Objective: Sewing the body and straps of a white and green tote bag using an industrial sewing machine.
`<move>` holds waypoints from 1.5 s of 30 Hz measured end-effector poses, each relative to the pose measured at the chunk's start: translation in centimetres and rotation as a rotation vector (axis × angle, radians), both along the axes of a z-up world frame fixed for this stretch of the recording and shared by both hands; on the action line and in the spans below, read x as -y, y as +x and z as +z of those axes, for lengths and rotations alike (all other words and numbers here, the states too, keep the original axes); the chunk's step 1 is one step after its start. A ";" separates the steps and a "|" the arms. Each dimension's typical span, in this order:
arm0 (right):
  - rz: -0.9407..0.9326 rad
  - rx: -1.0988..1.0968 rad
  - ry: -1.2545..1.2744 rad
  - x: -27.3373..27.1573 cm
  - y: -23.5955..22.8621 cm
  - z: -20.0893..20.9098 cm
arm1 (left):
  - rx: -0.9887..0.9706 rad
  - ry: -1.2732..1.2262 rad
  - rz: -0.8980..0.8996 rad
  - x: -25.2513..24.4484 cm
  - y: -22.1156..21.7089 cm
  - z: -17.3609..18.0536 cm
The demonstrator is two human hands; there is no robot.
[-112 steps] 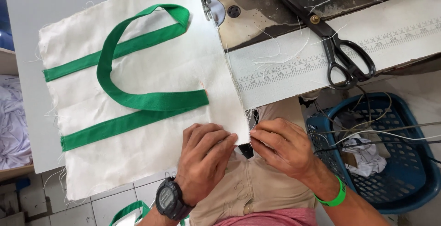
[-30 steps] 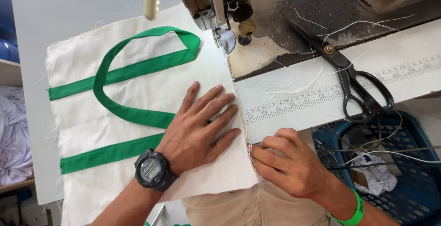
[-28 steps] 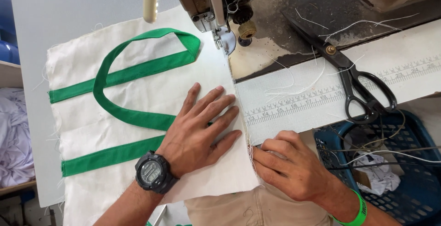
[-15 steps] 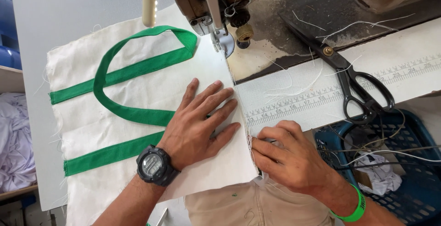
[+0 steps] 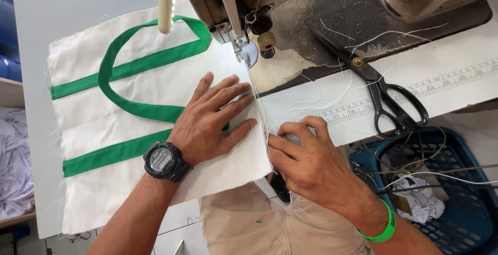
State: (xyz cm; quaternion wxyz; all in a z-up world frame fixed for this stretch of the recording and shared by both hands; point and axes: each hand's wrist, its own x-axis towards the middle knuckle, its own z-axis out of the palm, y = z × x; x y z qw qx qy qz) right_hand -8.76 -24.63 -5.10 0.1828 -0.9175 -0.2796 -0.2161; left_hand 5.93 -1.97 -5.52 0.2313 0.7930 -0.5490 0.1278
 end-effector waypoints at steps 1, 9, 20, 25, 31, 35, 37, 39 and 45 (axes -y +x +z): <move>0.001 0.002 -0.002 -0.1 0.3 0.1 | 0.002 -0.002 0.001 0.0 0.3 0.0; -0.051 0.019 0.031 -0.6 2.1 0.2 | 0.001 -0.036 -0.040 0.3 2.4 0.4; -0.096 0.006 0.038 -0.7 4.7 -0.1 | 0.037 -0.033 -0.096 0.6 5.8 0.6; -0.107 0.001 0.060 -0.4 5.8 -1.0 | 0.120 -0.045 -0.143 0.9 6.8 0.7; -0.033 0.013 0.091 0.7 6.2 -1.9 | 0.368 0.001 0.018 0.9 2.5 1.5; 0.027 -0.034 0.179 1.2 5.9 -1.0 | -0.011 -0.060 -0.016 0.0 -1.4 2.6; 0.062 -0.053 0.208 1.5 5.7 -0.6 | -0.041 -0.021 -0.015 -0.3 -2.3 2.6; 0.110 -0.046 0.245 1.5 5.5 -0.1 | -0.031 -0.077 -0.044 -0.4 -2.7 2.4; 0.134 0.000 0.281 1.5 5.1 0.1 | -0.090 -0.086 -0.066 -0.5 -3.1 1.8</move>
